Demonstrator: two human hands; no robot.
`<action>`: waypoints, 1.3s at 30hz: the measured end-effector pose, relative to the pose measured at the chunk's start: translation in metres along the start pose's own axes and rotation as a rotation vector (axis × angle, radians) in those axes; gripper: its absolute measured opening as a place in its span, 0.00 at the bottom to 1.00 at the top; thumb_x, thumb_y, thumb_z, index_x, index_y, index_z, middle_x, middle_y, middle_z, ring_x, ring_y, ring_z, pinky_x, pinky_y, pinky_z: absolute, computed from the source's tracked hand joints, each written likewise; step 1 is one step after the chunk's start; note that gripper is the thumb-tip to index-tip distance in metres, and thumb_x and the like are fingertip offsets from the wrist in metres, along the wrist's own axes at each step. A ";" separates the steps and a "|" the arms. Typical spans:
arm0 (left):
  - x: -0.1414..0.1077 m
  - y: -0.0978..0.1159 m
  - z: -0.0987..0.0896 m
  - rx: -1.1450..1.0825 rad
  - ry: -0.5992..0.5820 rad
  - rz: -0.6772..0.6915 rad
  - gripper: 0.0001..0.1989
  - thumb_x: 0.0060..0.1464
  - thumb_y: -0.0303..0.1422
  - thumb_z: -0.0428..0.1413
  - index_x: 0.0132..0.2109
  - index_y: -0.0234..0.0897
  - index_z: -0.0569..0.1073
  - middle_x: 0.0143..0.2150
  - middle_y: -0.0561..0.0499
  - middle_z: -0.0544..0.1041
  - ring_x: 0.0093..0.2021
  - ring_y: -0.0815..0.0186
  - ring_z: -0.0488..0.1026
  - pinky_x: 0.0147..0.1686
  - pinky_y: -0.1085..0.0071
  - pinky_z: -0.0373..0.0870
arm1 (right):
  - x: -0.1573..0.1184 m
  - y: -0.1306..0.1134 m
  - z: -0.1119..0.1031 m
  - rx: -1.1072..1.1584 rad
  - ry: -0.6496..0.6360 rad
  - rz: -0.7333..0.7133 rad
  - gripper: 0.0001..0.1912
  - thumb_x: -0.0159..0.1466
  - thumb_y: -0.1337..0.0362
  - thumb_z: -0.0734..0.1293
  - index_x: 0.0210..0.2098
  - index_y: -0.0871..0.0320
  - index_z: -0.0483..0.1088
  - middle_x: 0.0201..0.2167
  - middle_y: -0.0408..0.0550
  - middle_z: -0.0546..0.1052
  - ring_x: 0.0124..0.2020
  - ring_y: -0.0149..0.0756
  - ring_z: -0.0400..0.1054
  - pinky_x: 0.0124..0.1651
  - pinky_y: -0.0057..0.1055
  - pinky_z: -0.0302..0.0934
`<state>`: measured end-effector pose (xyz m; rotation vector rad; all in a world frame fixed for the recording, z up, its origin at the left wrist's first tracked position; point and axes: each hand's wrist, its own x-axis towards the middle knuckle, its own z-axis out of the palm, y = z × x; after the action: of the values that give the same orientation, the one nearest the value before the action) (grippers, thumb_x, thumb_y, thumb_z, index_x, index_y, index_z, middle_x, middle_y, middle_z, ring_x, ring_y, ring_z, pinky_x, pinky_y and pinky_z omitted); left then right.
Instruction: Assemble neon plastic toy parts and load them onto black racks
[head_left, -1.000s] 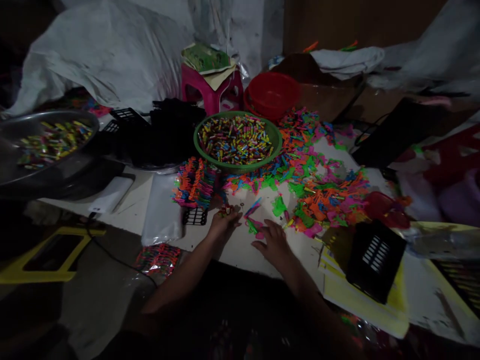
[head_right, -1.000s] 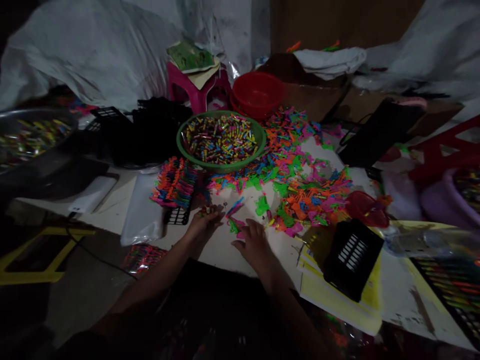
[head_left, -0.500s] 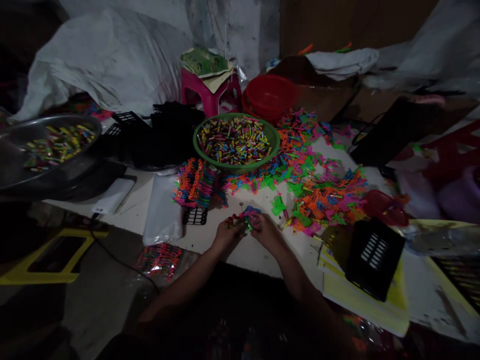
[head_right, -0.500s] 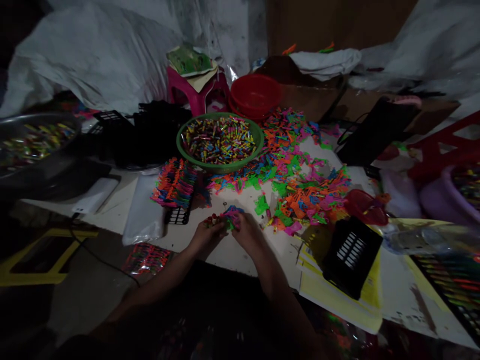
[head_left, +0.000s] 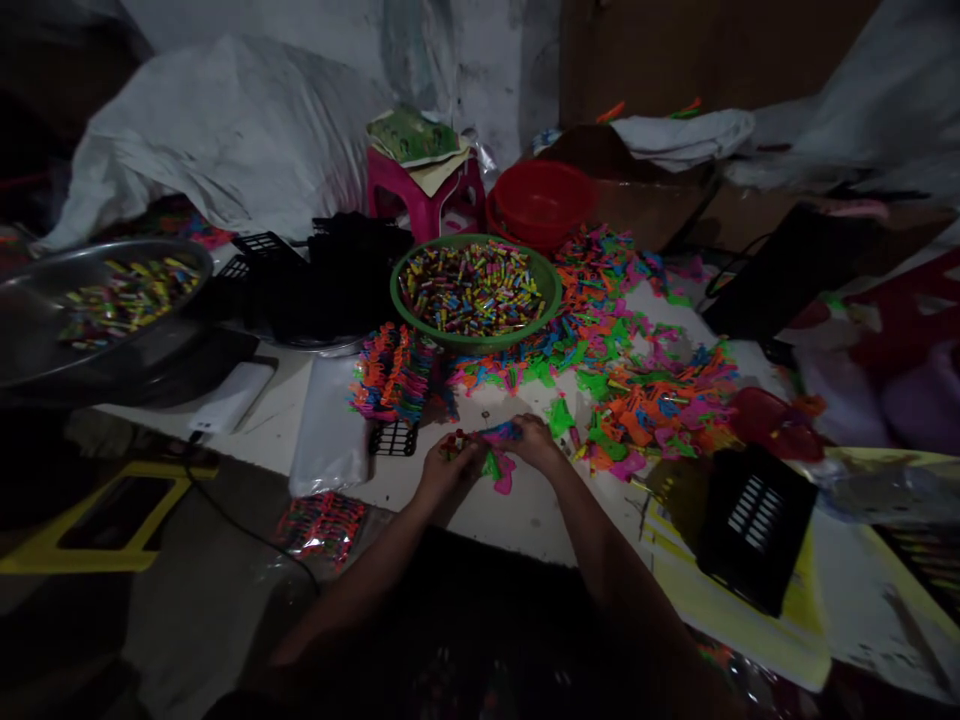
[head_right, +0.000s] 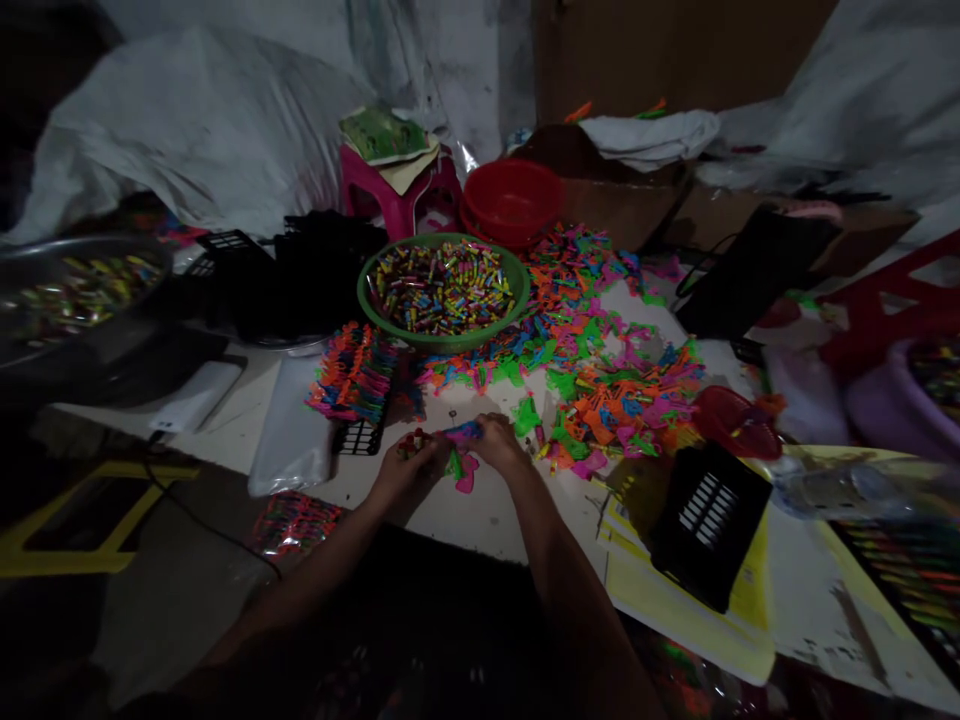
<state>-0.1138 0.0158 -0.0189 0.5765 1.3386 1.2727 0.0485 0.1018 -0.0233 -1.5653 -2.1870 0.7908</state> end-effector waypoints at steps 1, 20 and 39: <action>-0.001 0.003 -0.002 0.023 0.013 0.012 0.19 0.33 0.39 0.65 0.31 0.33 0.69 0.23 0.55 0.70 0.22 0.71 0.67 0.22 0.76 0.65 | -0.003 -0.001 -0.002 0.111 0.026 0.037 0.14 0.49 0.54 0.69 0.27 0.59 0.71 0.24 0.44 0.70 0.29 0.34 0.64 0.33 0.29 0.57; -0.018 0.034 0.040 0.032 -0.057 0.096 0.15 0.34 0.37 0.64 0.30 0.31 0.74 0.24 0.52 0.74 0.25 0.70 0.69 0.28 0.74 0.66 | -0.063 -0.025 0.004 0.435 0.082 0.087 0.10 0.50 0.61 0.68 0.33 0.54 0.72 0.25 0.41 0.75 0.28 0.34 0.69 0.33 0.32 0.65; -0.036 0.033 0.052 0.034 -0.133 0.041 0.18 0.28 0.33 0.66 0.32 0.34 0.74 0.23 0.54 0.75 0.20 0.72 0.65 0.19 0.77 0.61 | -0.072 -0.049 -0.022 0.776 0.538 0.135 0.17 0.54 0.51 0.64 0.20 0.58 0.63 0.15 0.37 0.62 0.18 0.25 0.55 0.23 0.23 0.54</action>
<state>-0.0685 0.0112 0.0363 0.7034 1.2450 1.2250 0.0486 0.0282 0.0273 -1.3046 -1.1910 0.9591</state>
